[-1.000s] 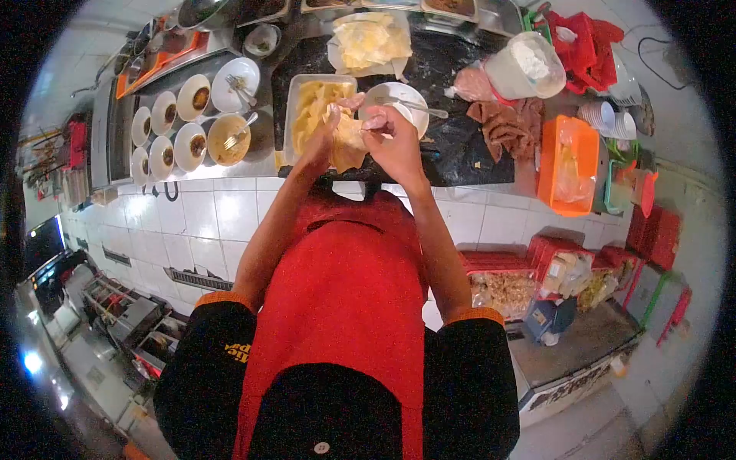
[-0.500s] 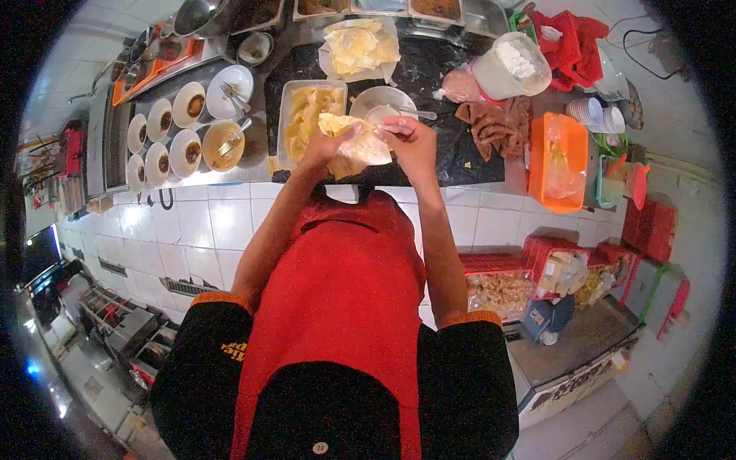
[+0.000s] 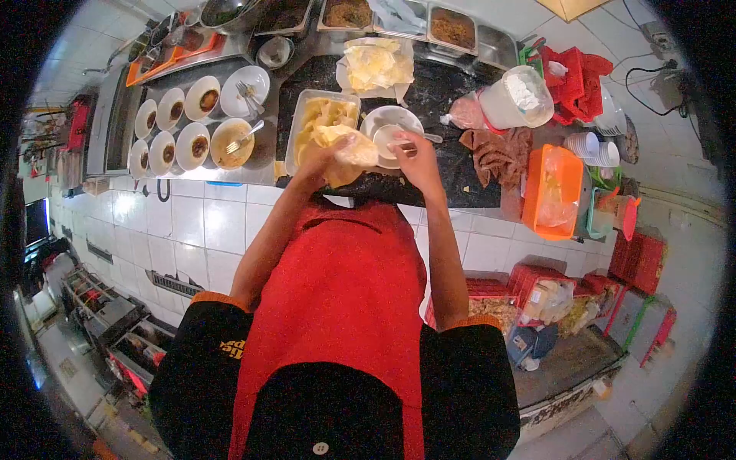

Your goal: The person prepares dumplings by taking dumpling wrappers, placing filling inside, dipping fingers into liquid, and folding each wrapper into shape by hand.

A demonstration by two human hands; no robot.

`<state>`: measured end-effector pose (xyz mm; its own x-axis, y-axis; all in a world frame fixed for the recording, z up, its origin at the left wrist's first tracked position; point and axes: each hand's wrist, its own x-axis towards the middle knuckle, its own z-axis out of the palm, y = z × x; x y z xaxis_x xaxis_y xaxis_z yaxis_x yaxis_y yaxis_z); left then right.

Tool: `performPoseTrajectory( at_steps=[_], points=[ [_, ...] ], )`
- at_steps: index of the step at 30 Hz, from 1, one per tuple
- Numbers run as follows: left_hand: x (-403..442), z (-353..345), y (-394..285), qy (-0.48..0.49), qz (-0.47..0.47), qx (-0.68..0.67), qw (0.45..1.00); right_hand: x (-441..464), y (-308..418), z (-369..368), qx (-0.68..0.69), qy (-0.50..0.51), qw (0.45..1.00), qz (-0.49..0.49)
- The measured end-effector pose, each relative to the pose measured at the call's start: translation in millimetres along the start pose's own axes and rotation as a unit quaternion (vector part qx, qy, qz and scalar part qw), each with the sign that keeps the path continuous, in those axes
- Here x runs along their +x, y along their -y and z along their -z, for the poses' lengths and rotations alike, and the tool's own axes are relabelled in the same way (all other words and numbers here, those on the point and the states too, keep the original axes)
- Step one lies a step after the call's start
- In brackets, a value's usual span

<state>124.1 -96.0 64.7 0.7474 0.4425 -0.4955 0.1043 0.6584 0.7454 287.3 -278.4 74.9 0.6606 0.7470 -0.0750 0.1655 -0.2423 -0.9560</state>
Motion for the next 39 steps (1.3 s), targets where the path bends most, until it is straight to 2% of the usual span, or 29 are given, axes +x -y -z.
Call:
performPoseTrajectory(
  at_steps=[1, 2, 4, 8, 11, 13, 14, 15, 17, 19, 22, 25, 27, 28, 30, 31, 33, 34, 36, 39],
  points=[
    [1, 7, -1, -0.005, -0.013, 0.002, 1.000, 2, -8, 3, -0.180, -0.017, 0.983, 0.041],
    [3, 13, -2, -0.010, -0.026, 0.003, 1.000, 1, -17, 0, -0.180, -0.019, 0.983, 0.042],
    [1, 19, -5, -0.006, -0.016, -0.007, 1.000, -8, -27, -8, -0.407, -0.030, 0.908, 0.098],
    [-6, 19, -11, -0.015, -0.028, 0.019, 0.999, -13, -38, -12, -0.458, 0.022, 0.885, 0.084],
    [-13, 9, -21, -0.015, -0.023, 0.037, 0.999, -10, -34, -10, -0.441, 0.017, 0.892, 0.096],
    [-10, 8, -17, -0.018, -0.033, 0.051, 0.998, -10, -5, -9, -0.282, -0.002, 0.956, 0.081],
    [-10, 6, -18, -0.014, -0.037, 0.067, 0.997, -10, 10, -11, -0.255, -0.008, 0.960, 0.120],
    [-12, 3, -21, -0.009, -0.041, 0.082, 0.996, -9, 33, -14, -0.254, -0.007, 0.960, 0.116],
    [-14, 0, -27, 0.014, -0.025, 0.090, 0.996, -8, 70, -21, -0.240, 0.040, 0.952, 0.186],
    [-13, -4, -27, 0.039, -0.011, 0.096, 0.995, -2, 73, -27, -0.251, 0.052, 0.946, 0.196],
    [-13, -5, -30, 0.025, -0.022, 0.101, 0.994, 6, 74, -30, -0.260, 0.065, 0.944, 0.194],
    [-14, -4, -30, 0.051, -0.064, 0.103, 0.991, 8, 73, -28, -0.230, 0.072, 0.947, 0.211],
    [-12, -5, -27, 0.050, -0.088, 0.130, 0.986, 13, 64, -26, -0.064, 0.089, 0.982, 0.151],
    [-10, -5, -27, 0.047, -0.092, 0.128, 0.986, 11, 65, -25, -0.065, 0.092, 0.982, 0.154],
    [-10, -4, -27, 0.029, -0.084, 0.102, 0.991, 2, 67, -23, -0.084, 0.049, 0.992, 0.074],
    [-11, -3, -28, 0.026, -0.086, 0.101, 0.991, 0, 62, -26, -0.085, 0.051, 0.992, 0.075],
    [-12, -4, -29, 0.016, -0.071, 0.093, 0.993, -5, 51, -35, 0.006, 0.006, 0.999, 0.041],
    [-14, -6, -30, 0.017, -0.072, 0.093, 0.993, -6, 49, -39, 0.005, 0.006, 0.999, 0.042],
    [-18, -8, -31, 0.017, -0.062, 0.009, 0.998, -7, 50, -47, 0.141, -0.029, 0.990, -0.013],
    [-18, -8, -31, 0.018, -0.052, -0.018, 0.998, -4, 60, -47, 0.185, -0.032, 0.982, -0.001]
  ],
)
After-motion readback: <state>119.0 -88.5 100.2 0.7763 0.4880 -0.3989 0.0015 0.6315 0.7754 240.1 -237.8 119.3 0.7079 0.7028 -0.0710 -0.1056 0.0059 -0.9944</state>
